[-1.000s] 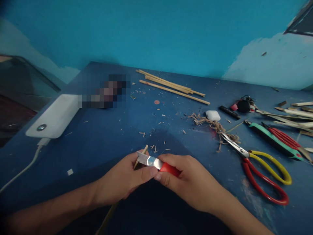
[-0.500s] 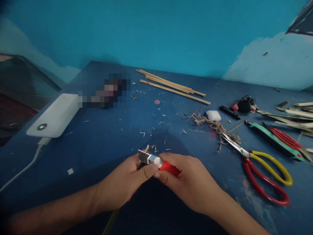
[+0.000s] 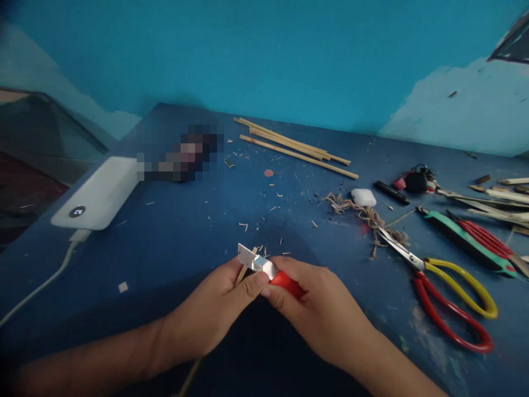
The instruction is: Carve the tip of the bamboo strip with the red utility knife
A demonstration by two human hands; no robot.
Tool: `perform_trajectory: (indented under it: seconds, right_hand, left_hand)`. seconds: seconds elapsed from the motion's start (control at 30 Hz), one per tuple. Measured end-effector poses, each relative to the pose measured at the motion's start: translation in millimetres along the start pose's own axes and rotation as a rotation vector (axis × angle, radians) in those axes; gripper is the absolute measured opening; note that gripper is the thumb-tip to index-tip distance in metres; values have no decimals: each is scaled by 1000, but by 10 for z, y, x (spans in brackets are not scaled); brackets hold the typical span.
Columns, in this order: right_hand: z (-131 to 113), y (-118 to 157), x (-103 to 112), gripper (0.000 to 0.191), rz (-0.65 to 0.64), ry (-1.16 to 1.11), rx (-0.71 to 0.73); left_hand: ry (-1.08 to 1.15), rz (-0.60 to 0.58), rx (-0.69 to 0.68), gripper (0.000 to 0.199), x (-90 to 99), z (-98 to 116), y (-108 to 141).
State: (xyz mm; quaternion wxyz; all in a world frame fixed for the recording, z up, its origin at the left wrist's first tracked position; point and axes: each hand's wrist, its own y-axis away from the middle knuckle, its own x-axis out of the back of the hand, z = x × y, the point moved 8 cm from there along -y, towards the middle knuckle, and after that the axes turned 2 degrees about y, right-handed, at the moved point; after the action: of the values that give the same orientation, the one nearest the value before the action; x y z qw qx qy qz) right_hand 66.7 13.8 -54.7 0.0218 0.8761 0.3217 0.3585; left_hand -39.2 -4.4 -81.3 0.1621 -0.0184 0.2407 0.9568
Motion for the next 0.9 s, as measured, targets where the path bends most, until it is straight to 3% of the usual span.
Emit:
perform_trajectory:
  seconds: [0.1,0.33,0.5,0.9]
  right_hand:
    - [-60,-3,8,14,-45,-27,18]
    - [3,3,-67,19,-74,-34,40]
    - [75,-4,-64,25,-46,-24,17]
    - [71,-17,-88,16,79,-16,-20]
  left_hand:
    - [40,-36,-36,21,-13,68,-5]
    - [85,-67,97,11,-21,67,-28]
    - [55,-119,40,6,-55,63,-53]
    - [-24,-27,-106,28,-24,-11,-91]
